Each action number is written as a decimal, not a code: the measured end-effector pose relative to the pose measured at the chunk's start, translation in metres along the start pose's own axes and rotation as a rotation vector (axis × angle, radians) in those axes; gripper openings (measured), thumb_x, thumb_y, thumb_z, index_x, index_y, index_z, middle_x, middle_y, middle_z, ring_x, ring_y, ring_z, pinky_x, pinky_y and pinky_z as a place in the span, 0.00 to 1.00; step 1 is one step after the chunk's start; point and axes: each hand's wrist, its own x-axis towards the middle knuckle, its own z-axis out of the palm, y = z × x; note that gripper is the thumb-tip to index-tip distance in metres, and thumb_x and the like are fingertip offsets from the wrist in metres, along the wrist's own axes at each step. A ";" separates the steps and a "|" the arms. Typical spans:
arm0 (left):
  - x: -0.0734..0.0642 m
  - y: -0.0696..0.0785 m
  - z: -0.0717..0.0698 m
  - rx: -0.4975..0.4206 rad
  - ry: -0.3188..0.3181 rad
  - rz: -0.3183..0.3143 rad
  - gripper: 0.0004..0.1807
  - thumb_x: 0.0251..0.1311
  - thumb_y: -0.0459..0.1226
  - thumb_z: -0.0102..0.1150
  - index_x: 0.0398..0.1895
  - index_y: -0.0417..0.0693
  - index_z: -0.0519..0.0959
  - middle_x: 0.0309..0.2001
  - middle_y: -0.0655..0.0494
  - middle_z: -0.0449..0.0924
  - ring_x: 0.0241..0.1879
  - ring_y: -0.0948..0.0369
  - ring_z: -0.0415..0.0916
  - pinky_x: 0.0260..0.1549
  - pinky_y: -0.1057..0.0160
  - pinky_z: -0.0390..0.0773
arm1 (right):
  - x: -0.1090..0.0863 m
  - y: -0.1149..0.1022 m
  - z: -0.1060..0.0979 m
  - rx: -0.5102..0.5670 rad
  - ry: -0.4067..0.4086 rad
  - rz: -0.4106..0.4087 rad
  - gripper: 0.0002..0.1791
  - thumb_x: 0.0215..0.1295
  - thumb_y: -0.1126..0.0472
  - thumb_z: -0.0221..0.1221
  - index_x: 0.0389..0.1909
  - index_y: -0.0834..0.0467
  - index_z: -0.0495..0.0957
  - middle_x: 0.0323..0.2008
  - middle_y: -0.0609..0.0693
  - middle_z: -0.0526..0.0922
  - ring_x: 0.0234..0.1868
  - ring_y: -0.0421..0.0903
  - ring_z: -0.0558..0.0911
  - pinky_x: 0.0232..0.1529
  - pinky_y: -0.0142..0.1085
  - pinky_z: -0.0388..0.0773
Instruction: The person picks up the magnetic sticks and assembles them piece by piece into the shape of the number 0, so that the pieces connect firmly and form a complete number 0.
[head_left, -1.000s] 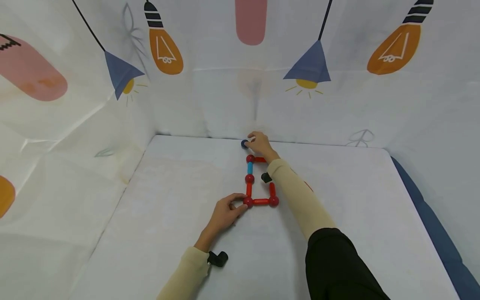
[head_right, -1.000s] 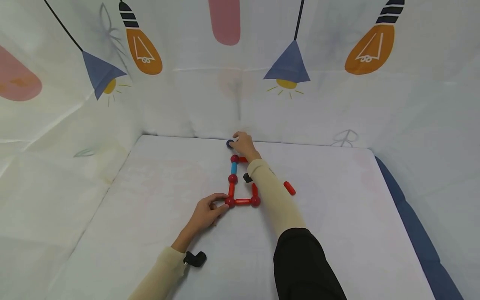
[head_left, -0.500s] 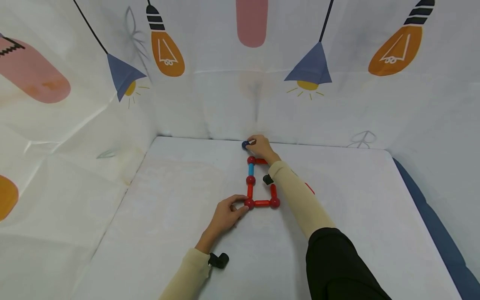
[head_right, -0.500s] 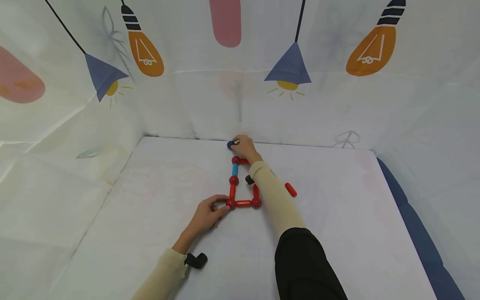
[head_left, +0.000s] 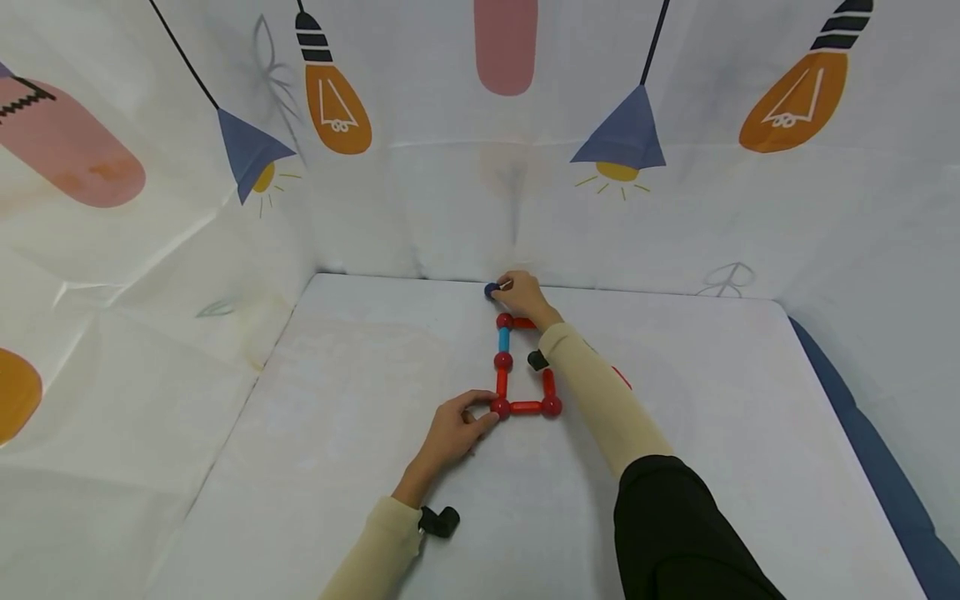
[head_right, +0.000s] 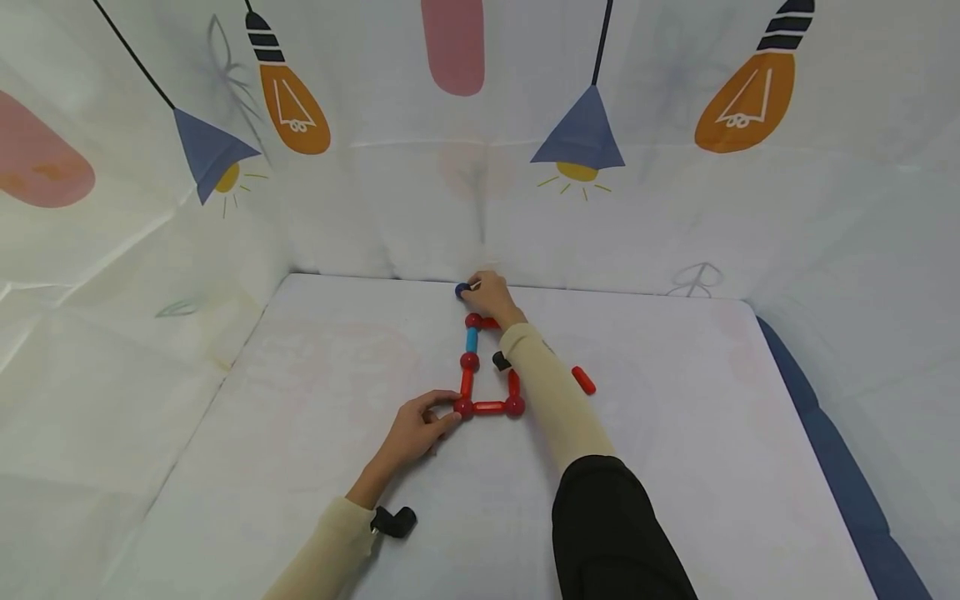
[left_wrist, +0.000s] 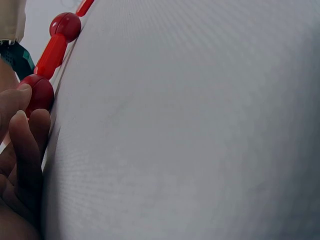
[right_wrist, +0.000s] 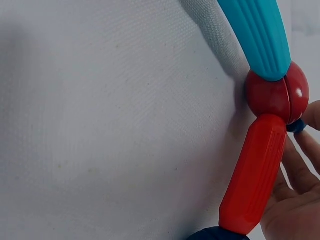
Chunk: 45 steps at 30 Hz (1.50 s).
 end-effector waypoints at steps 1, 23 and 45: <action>0.000 0.000 0.000 0.001 0.001 -0.001 0.18 0.67 0.40 0.67 0.60 0.55 0.82 0.52 0.53 0.83 0.15 0.66 0.70 0.14 0.67 0.75 | 0.000 0.000 -0.001 0.001 0.001 0.001 0.22 0.72 0.56 0.61 0.61 0.63 0.78 0.57 0.61 0.82 0.58 0.57 0.79 0.63 0.48 0.77; -0.002 0.002 0.001 -0.012 -0.007 -0.003 0.17 0.68 0.40 0.67 0.59 0.54 0.82 0.51 0.52 0.83 0.14 0.66 0.71 0.14 0.67 0.74 | -0.009 0.005 -0.005 -0.017 -0.021 -0.019 0.24 0.72 0.56 0.62 0.63 0.63 0.75 0.59 0.64 0.80 0.59 0.59 0.79 0.64 0.50 0.77; -0.001 0.004 -0.002 -0.023 -0.039 -0.034 0.18 0.68 0.40 0.66 0.60 0.54 0.81 0.52 0.53 0.83 0.17 0.63 0.73 0.17 0.65 0.79 | -0.042 0.001 -0.032 -0.077 -0.046 -0.140 0.23 0.72 0.56 0.63 0.63 0.62 0.77 0.56 0.62 0.83 0.58 0.58 0.81 0.61 0.51 0.79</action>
